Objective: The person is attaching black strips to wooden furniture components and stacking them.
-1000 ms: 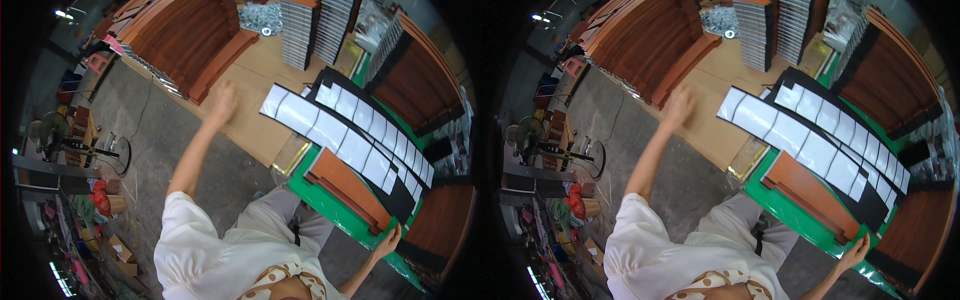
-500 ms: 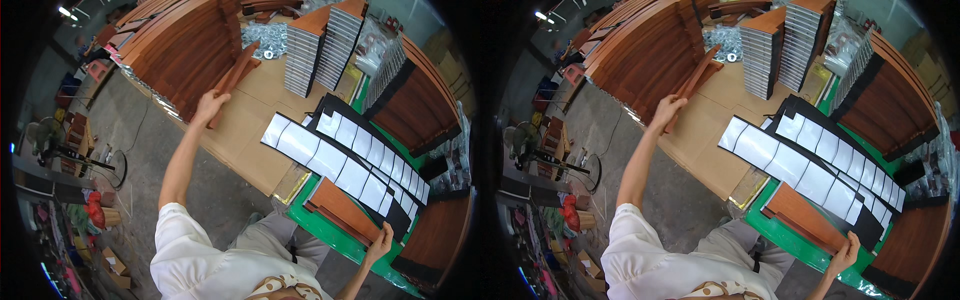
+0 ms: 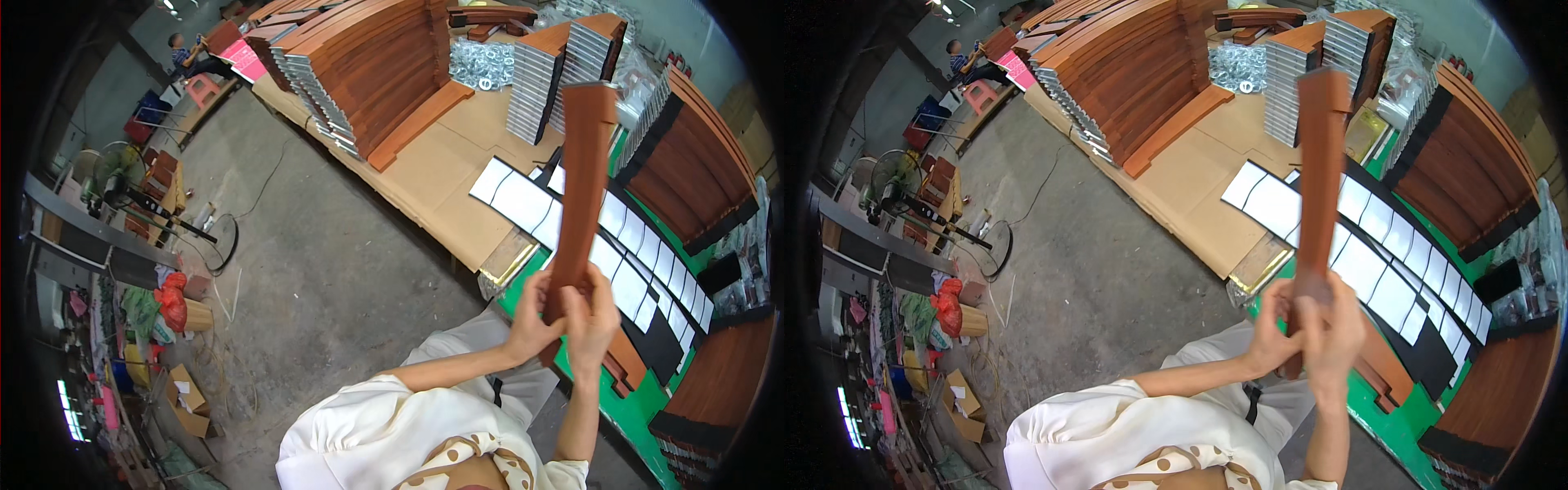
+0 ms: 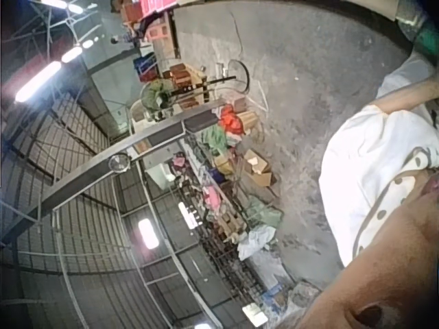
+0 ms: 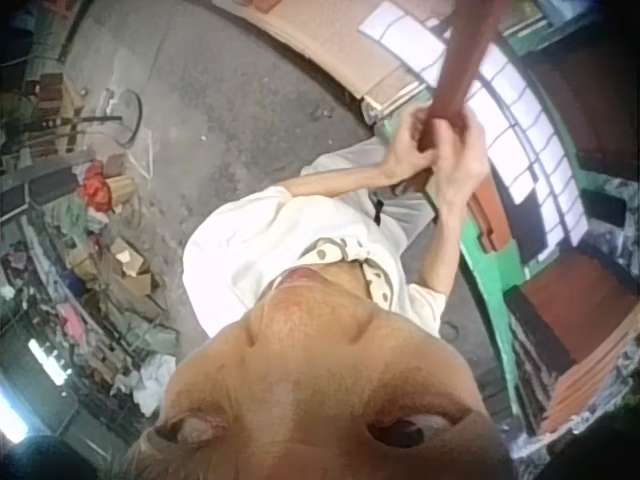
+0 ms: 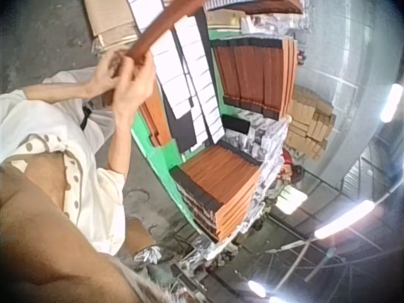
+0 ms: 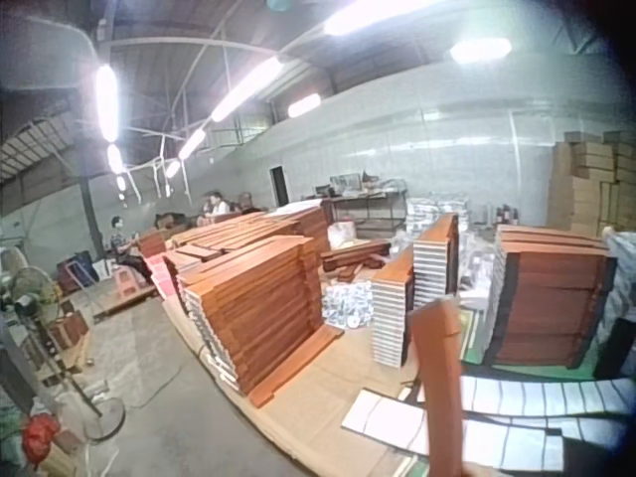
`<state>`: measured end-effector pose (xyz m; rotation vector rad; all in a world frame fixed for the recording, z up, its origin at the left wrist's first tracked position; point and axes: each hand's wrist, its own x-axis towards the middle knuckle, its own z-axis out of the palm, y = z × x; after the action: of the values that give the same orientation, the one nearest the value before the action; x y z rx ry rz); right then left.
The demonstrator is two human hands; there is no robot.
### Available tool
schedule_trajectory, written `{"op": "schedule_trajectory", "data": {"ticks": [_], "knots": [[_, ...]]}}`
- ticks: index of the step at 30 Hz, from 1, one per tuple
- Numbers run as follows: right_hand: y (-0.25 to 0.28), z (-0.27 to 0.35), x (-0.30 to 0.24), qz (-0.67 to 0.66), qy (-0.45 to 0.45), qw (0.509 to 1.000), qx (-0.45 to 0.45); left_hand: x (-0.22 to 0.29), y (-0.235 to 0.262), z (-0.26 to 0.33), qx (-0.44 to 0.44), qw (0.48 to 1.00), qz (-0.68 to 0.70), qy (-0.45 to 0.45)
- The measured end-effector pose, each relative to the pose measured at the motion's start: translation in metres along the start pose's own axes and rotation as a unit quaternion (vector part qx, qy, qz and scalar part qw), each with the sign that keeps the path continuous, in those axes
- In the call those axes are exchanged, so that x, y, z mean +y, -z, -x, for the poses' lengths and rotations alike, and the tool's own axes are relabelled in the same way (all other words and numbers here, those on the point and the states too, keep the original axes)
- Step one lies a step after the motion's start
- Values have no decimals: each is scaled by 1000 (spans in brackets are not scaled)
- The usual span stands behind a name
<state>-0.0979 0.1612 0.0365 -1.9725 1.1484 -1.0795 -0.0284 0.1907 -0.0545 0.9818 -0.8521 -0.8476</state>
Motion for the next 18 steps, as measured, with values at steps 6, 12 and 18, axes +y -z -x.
{"op": "schedule_trajectory", "data": {"ticks": [6,12,18], "knots": [[84,20,25,194,65,974,98,13,25,-5,-198,959,-200,-42],[118,62,88,252,64,965,45,17,58,-67,-91,951,-275,-111],[123,82,120,243,44,968,44,-2,48,-74,-242,909,-319,-115]]}}
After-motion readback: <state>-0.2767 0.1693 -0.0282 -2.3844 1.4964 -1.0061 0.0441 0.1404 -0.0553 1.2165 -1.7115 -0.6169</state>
